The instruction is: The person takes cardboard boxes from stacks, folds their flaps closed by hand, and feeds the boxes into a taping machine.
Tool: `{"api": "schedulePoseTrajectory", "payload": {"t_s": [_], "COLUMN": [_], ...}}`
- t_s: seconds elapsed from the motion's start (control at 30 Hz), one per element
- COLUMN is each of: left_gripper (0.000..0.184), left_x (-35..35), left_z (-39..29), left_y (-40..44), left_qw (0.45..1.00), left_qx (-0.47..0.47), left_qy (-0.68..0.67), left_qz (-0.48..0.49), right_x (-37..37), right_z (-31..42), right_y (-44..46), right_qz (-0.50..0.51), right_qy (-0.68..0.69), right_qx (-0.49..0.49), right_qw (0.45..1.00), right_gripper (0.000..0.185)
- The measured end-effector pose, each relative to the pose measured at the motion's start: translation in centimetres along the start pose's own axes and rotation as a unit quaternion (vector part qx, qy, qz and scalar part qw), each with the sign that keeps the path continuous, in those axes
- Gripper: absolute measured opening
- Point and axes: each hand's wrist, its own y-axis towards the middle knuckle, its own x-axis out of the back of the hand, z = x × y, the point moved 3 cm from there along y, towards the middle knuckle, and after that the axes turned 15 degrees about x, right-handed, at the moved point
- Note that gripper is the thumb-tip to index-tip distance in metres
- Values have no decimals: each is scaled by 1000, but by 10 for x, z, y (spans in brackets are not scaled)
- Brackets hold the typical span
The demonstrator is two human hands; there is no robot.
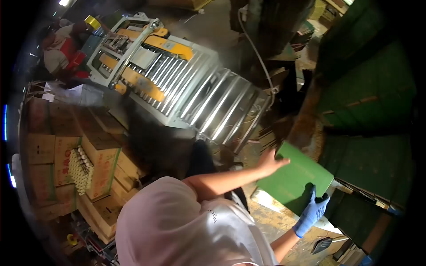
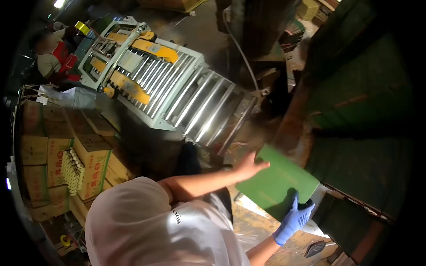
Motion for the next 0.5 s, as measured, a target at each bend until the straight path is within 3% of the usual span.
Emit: {"api": "schedulePoseTrajectory", "payload": {"t_s": [0.03,0.07,0.1,0.17,0.2,0.23,0.3,0.33,0.37,0.4,0.43,0.5], "left_gripper": [60,62,64,64,61,58,52,52,52,54,54,57], "left_x": [44,96,152,251,294,333,404,429,452,476,492,514], "left_z": [-18,-37,-53,-62,-50,-25,30,43,50,49,38,49], "left_y": [2,8,18,44,66,93,147,158,166,172,166,174], "left_qw": [997,995,991,979,977,974,921,872,810,785,752,795], "left_qx": [-37,-27,-20,3,-12,-29,-100,-125,-149,-166,-144,-137], "left_qy": [19,72,125,171,155,139,162,260,355,397,440,454], "left_qz": [-63,-57,-51,-113,-144,-177,-341,-396,-443,-446,-469,-377], "right_x": [-17,-39,-72,-166,-210,-277,-347,-367,-398,-427,-436,-439], "right_z": [15,57,91,137,171,185,274,319,345,367,394,450], "right_y": [-5,-8,-10,-10,-5,0,-2,-5,-12,-18,-21,-31], "right_qz": [-3,32,54,107,79,114,109,217,200,143,167,227], "right_qy": [-26,28,183,247,227,156,255,268,287,247,244,231], "right_qx": [32,35,38,7,115,126,166,117,151,200,195,194], "right_qw": [999,998,981,963,964,973,946,931,925,937,935,926], "right_gripper": [67,71,70,70,73,77,75,76,78,75,73,71]}}
